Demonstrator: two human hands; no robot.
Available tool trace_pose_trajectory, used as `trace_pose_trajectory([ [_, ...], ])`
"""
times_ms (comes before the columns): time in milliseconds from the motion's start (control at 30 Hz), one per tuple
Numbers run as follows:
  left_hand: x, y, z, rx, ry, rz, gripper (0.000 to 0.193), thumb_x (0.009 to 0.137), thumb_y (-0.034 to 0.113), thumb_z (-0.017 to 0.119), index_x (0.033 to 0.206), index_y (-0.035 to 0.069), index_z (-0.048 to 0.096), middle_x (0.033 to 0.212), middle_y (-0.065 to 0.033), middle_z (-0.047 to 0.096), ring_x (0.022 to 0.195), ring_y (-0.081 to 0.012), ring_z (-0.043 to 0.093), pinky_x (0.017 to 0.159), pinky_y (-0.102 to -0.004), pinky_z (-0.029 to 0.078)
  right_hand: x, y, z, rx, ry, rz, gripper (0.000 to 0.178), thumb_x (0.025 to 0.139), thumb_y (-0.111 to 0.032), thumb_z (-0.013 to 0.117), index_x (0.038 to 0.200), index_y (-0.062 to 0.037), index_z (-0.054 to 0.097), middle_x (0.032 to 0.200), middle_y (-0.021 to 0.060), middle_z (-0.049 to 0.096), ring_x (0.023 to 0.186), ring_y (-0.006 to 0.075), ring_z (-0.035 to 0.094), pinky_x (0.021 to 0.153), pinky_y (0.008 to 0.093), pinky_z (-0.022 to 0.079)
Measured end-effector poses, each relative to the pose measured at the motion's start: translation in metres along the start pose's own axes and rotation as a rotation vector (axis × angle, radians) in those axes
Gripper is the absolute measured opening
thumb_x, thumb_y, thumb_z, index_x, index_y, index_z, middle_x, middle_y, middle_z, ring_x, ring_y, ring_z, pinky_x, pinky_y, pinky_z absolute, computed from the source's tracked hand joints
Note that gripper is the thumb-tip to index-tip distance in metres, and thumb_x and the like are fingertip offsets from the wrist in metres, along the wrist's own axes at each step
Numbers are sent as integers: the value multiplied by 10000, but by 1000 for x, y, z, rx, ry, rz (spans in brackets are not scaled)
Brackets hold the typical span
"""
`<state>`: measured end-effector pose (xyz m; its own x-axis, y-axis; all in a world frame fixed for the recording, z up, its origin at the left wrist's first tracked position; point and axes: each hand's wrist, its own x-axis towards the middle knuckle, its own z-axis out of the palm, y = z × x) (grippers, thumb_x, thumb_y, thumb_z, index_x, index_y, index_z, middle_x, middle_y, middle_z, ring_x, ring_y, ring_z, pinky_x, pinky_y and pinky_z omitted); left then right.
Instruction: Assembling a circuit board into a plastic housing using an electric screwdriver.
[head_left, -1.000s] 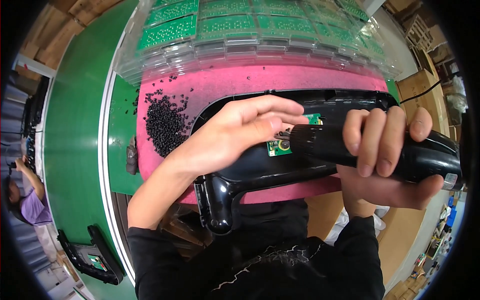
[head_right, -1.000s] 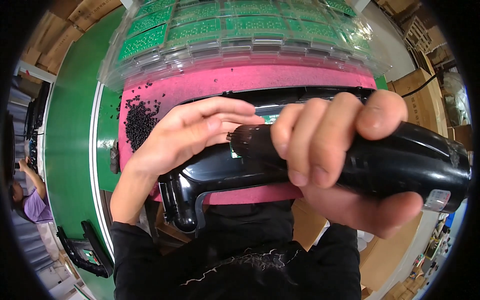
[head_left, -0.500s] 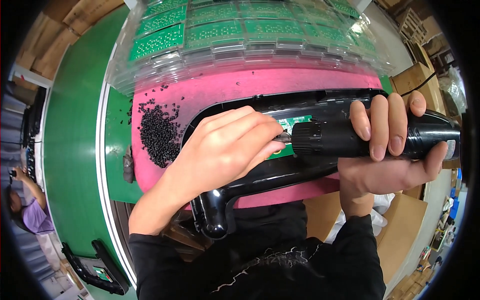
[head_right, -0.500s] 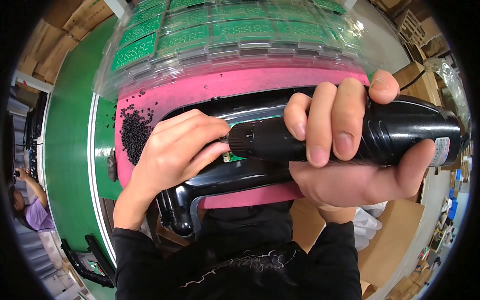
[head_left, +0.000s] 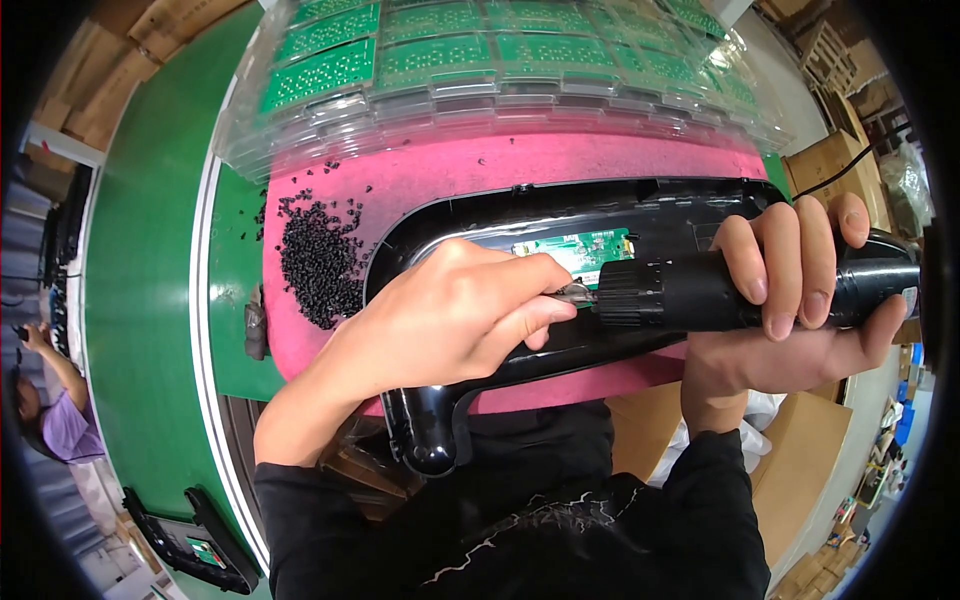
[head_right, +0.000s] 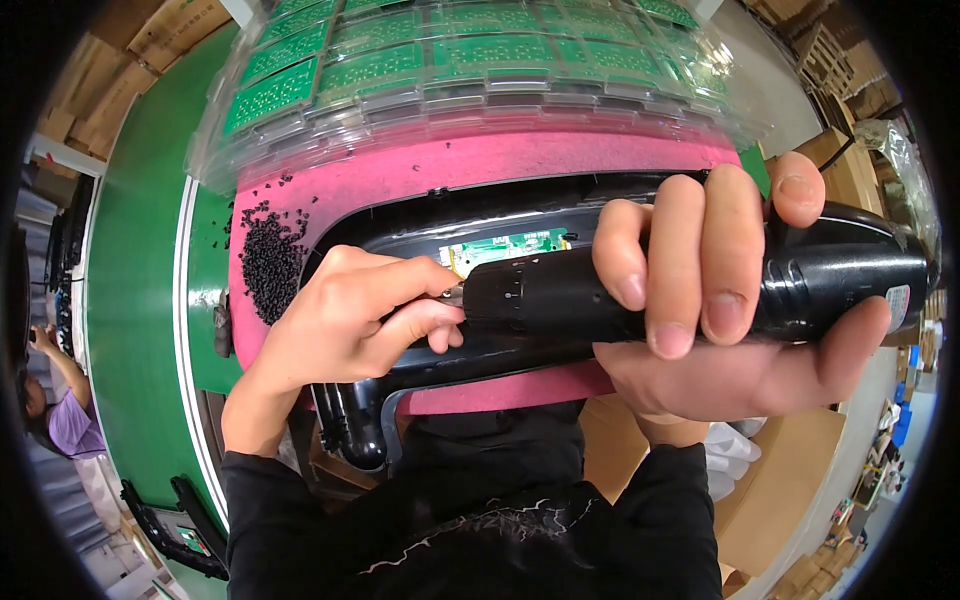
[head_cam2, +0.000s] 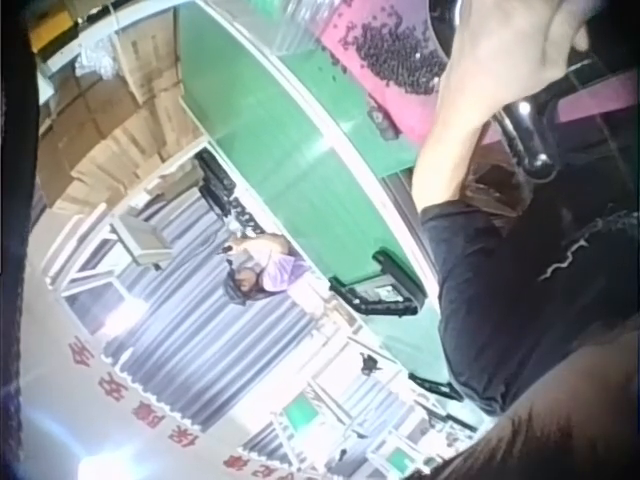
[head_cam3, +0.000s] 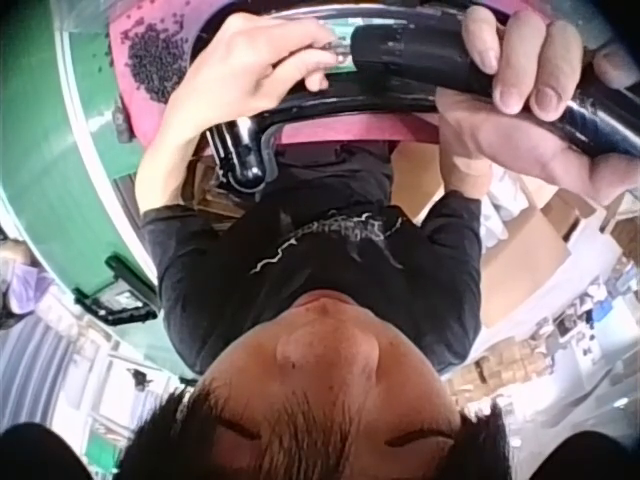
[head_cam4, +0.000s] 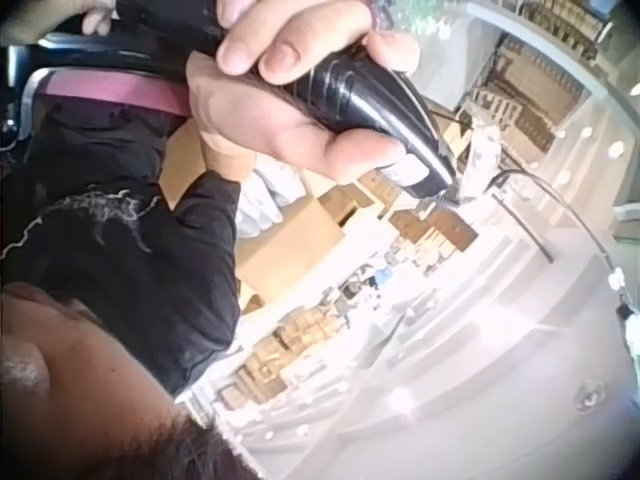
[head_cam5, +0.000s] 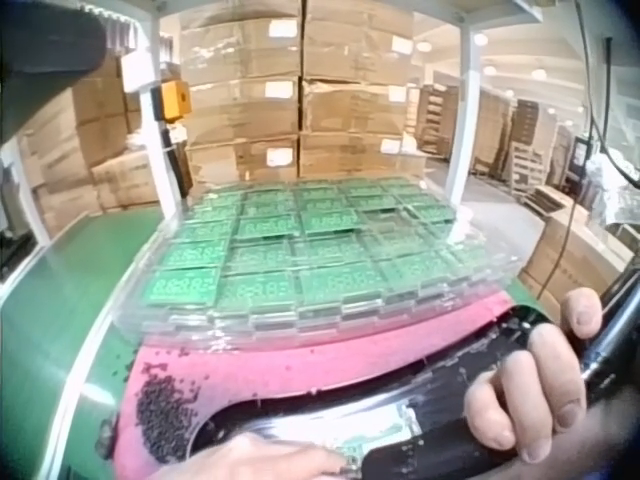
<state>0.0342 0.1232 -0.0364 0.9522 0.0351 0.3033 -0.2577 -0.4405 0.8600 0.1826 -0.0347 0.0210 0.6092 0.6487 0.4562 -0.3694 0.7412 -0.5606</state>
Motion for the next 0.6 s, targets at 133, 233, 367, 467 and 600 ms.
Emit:
trace_pose_trajectory([
  [133,-2,1,0,-264,-66,-89,46,865,18,669,867,-13,635,647,-71,678,597,-207,698,546,-269,534,-1,-5,1,50,16,16,377,884,-382,616,1022,-69,459,650,-31,471,508,79,463,590,262,392],
  [233,-3,4,-1,-191,-90,-116,32,865,18,668,859,-7,650,670,-72,689,618,-200,706,564,-269,550,-2,-6,0,34,29,-2,364,878,-367,615,1018,-73,454,647,-34,469,515,78,467,603,262,394],
  [367,-3,-3,2,213,-9,-20,35,864,30,677,879,0,684,715,-74,707,657,-201,716,590,-282,568,2,-18,-4,25,10,-77,354,857,-347,616,1023,-81,451,645,-37,475,521,80,472,615,267,394],
  [467,-3,-4,9,119,104,5,79,837,51,715,898,2,705,755,-92,715,677,-210,717,597,-287,571,-2,-25,-7,-40,-20,-56,358,841,-342,618,1023,-82,452,639,-39,476,532,81,484,626,261,400],
  [600,1,1,11,114,147,28,101,798,49,754,877,-2,718,783,-100,723,701,-202,721,618,-271,571,-10,-18,-6,-59,-84,-89,399,814,-355,665,1023,-82,461,645,-30,512,508,90,505,598,253,424],
])
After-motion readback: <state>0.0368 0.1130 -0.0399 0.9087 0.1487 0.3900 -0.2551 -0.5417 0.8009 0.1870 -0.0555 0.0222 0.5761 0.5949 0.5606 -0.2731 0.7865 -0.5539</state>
